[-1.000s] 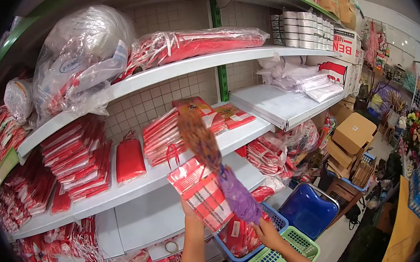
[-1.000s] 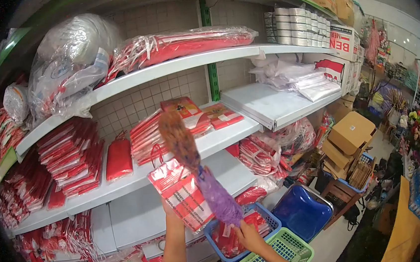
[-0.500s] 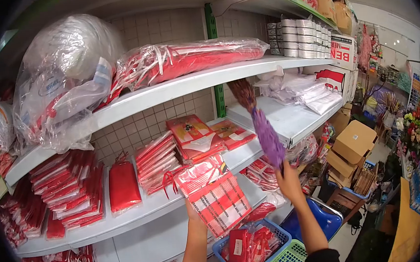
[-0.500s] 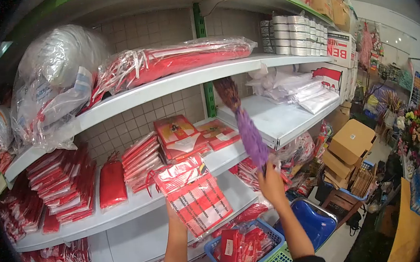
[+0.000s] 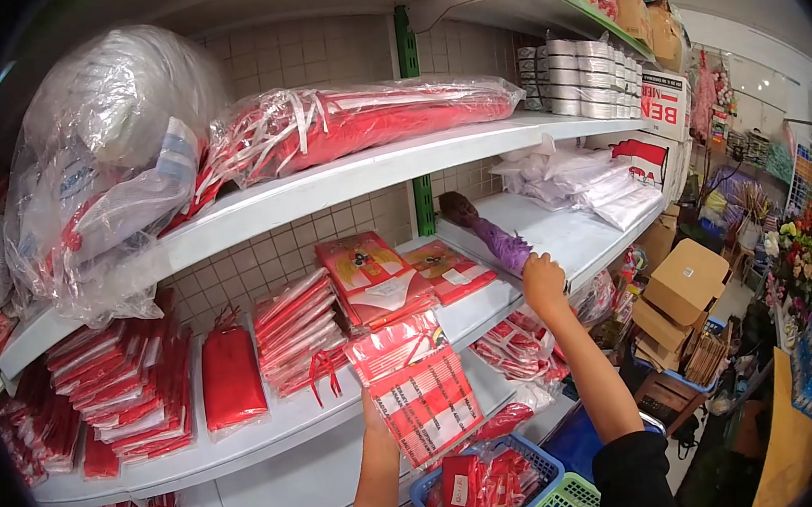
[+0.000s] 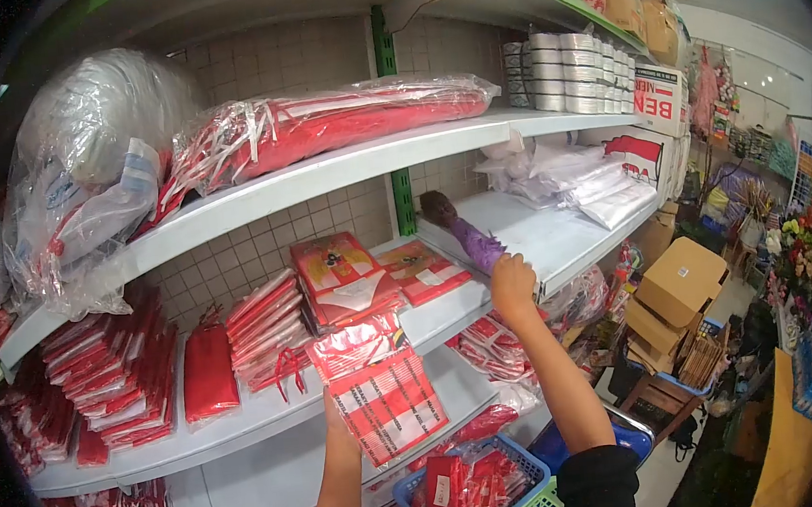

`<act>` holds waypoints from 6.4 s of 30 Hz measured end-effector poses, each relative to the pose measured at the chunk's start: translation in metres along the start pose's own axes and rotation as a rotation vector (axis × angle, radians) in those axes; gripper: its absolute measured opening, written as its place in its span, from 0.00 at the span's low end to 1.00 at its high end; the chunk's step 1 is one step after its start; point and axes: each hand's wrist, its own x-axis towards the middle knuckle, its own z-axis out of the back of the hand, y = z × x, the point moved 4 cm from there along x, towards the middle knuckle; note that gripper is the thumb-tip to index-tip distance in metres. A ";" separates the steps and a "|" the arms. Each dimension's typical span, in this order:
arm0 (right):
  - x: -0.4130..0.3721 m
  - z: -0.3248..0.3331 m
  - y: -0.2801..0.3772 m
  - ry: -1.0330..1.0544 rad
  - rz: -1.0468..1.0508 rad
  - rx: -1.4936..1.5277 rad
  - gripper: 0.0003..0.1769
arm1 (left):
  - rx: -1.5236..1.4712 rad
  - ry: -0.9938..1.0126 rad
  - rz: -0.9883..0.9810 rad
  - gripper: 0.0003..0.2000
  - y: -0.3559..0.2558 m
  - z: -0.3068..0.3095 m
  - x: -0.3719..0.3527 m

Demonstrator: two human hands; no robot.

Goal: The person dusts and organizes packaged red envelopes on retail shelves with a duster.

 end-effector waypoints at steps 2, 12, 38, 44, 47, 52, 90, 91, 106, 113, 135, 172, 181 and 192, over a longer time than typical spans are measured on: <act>-0.016 0.041 0.017 -0.181 0.019 -0.036 0.11 | -0.022 0.039 0.012 0.23 0.002 -0.002 0.003; -0.131 0.089 0.091 0.145 0.348 1.077 0.17 | 0.095 0.302 0.039 0.25 0.020 -0.052 0.002; -0.171 0.066 0.049 0.257 -0.605 2.449 0.25 | 0.785 -0.007 -0.171 0.16 0.004 -0.069 -0.014; -0.157 0.072 0.044 -0.056 -0.406 2.174 0.36 | 0.570 0.097 -0.028 0.19 0.003 -0.072 0.032; -0.117 0.066 0.039 -0.171 -0.383 2.080 0.39 | 0.503 0.285 -0.135 0.31 0.007 -0.093 0.055; -0.017 0.008 0.054 -0.259 -0.171 1.693 0.35 | 1.440 0.323 -0.622 0.37 0.027 -0.088 0.076; 0.012 -0.038 0.082 -0.187 -0.073 0.884 0.24 | 2.280 0.093 -0.710 0.35 0.056 -0.081 0.082; 0.011 -0.037 0.082 -0.188 -0.108 0.891 0.24 | 2.290 0.090 -0.712 0.34 0.056 -0.081 0.083; 0.021 -0.047 0.076 -0.156 0.063 0.938 0.14 | 2.162 0.092 -0.631 0.33 0.049 -0.081 0.083; 0.001 0.014 0.090 -0.339 0.074 0.431 0.14 | 2.247 0.076 -0.631 0.33 0.051 -0.084 0.086; -0.239 0.009 0.020 -0.300 0.073 0.730 0.06 | 1.688 0.300 -0.551 0.14 0.113 0.038 -0.038; -0.587 -0.259 0.039 0.918 -1.113 1.499 0.11 | 1.201 -0.387 0.069 0.15 0.174 0.337 -0.209; -0.505 -0.143 0.021 0.802 -1.358 2.060 0.09 | 0.197 -0.416 0.541 0.25 0.179 0.228 -0.162; -0.458 -0.019 0.024 0.858 -1.469 2.465 0.23 | 0.417 -0.140 0.548 0.29 0.152 0.105 -0.135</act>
